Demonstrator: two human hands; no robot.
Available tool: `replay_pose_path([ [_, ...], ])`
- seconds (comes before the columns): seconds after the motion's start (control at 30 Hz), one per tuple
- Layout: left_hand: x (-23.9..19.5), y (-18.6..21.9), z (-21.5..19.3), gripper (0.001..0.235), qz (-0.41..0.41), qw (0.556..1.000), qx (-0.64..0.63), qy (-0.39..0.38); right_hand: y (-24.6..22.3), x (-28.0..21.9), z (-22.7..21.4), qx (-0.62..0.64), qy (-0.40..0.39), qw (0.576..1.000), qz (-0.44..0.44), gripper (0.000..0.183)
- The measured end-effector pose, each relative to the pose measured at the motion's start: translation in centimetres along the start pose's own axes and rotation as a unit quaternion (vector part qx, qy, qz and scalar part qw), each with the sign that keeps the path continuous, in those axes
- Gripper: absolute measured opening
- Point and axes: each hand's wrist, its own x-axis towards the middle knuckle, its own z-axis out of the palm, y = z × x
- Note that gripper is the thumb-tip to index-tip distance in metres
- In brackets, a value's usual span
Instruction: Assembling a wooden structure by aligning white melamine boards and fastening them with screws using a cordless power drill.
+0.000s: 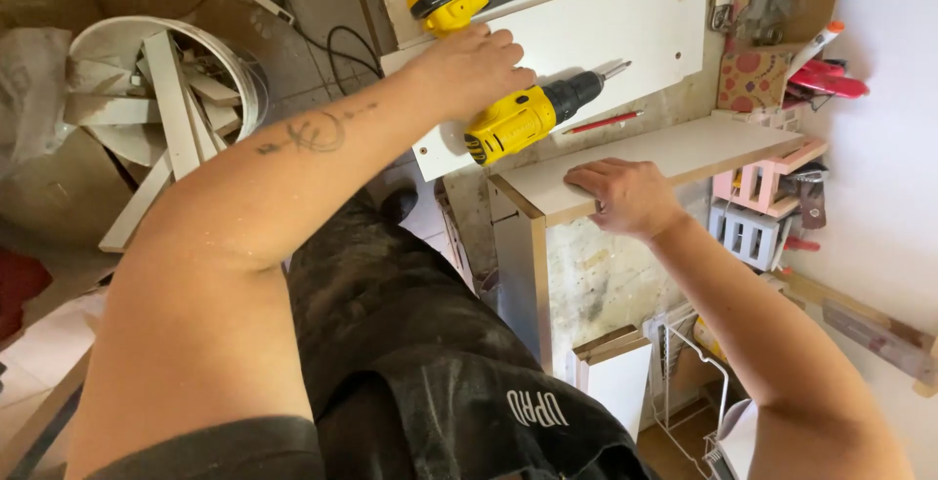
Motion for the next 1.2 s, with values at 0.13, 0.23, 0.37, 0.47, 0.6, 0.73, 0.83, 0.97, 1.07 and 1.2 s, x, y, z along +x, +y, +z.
replay_pose_path([
  [0.13, -6.0, 3.6, -5.0, 0.039, -0.021, 0.989, 0.103, 0.107, -0.7, -0.1, -0.2, 0.010, 0.020, 1.000, -0.003, 0.042],
  [0.23, -13.1, 6.9, -6.9, 0.082, -0.109, 0.986, -0.095, 0.080, -0.2, -0.3, 0.4, -0.019, -0.004, 1.000, 0.024, 0.039],
  [0.37, -23.2, 13.5, -3.5, 0.038, -0.229, 0.831, -0.458, 0.215, 0.4, -0.5, 1.7, -0.058, 0.009, 0.996, 0.063, 0.029],
  [0.47, -28.8, 20.0, 2.7, 0.022, -0.303, 0.605, -0.691, 0.257, 0.6, -0.5, 2.0, -0.063, 0.021, 0.996, 0.052, 0.027],
  [0.6, -29.8, 23.4, 12.5, 0.028, -0.290, 0.544, -0.717, 0.326, 1.6, -0.3, 3.4, -0.083, 0.016, 0.995, 0.044, 0.026],
  [0.73, -27.6, 22.7, 11.7, 0.043, -0.255, 0.535, -0.732, 0.338, 1.1, 0.0, 2.0, -0.089, -0.008, 0.995, 0.050, 0.030],
  [0.83, -27.3, 22.1, 10.9, 0.043, -0.251, 0.519, -0.741, 0.343, 0.9, 0.0, 1.9, -0.058, -0.027, 0.996, 0.054, 0.035],
  [0.97, -27.3, 21.4, 10.9, 0.043, -0.242, 0.510, -0.756, 0.330, 0.9, -0.2, 1.9, -0.084, -0.011, 0.994, 0.068, 0.033],
  [1.07, -27.6, 21.8, 11.9, 0.043, -0.242, 0.513, -0.757, 0.325, 0.9, -0.1, 1.7, -0.083, -0.006, 0.994, 0.065, 0.032],
  [1.2, -27.7, 22.0, 11.3, 0.042, -0.249, 0.528, -0.750, 0.311, 0.9, -0.2, 1.9, -0.083, -0.002, 0.995, 0.061, 0.032],
])
